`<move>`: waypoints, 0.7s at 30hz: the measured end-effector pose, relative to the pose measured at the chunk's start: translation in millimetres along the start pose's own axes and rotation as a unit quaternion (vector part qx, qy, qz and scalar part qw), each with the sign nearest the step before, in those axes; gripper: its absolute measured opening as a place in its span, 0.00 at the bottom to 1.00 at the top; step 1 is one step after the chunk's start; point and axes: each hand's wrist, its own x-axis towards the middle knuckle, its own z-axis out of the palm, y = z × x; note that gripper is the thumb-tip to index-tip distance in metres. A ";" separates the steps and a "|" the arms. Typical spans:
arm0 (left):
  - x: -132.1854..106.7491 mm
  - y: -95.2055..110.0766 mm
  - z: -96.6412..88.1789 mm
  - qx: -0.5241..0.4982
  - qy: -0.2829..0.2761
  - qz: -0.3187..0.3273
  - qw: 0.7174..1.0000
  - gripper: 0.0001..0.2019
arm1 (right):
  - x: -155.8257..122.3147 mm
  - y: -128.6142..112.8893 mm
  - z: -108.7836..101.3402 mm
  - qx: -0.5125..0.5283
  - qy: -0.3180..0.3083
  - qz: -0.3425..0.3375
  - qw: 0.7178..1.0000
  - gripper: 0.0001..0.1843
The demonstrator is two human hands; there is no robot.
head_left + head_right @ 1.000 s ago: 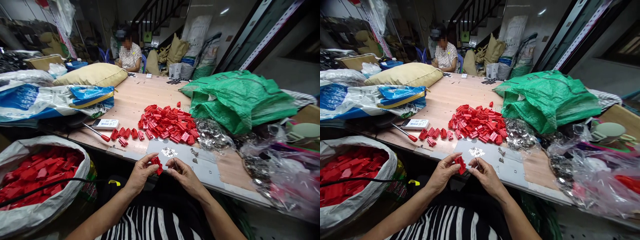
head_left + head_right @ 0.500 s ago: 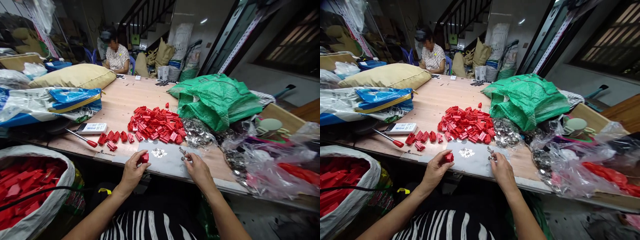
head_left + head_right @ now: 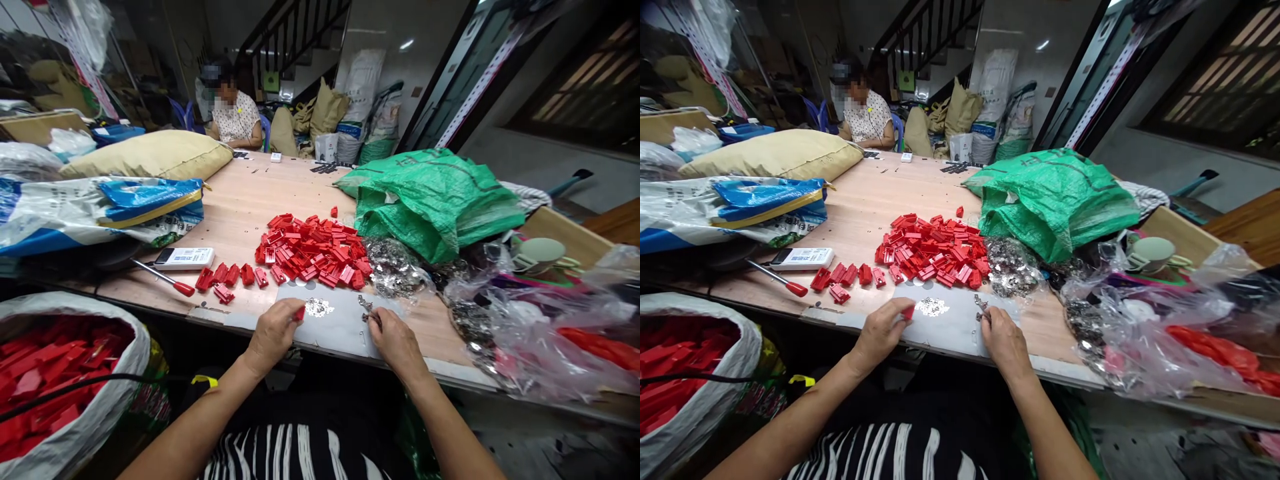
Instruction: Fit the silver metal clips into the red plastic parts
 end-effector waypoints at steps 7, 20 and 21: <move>-2.8 1.0 6.4 -0.033 -0.010 -0.012 0.999 0.18 | 4.4 0.6 1.8 -0.003 -0.007 0.017 1.000 0.10; -16.1 2.2 4.1 0.055 0.039 0.007 0.998 0.14 | 5.9 -19.0 -15.3 0.115 -0.076 0.025 0.990 0.12; -16.6 0.3 4.6 0.036 0.041 -0.003 0.999 0.13 | 6.4 -19.7 -16.3 0.116 -0.075 0.023 0.990 0.12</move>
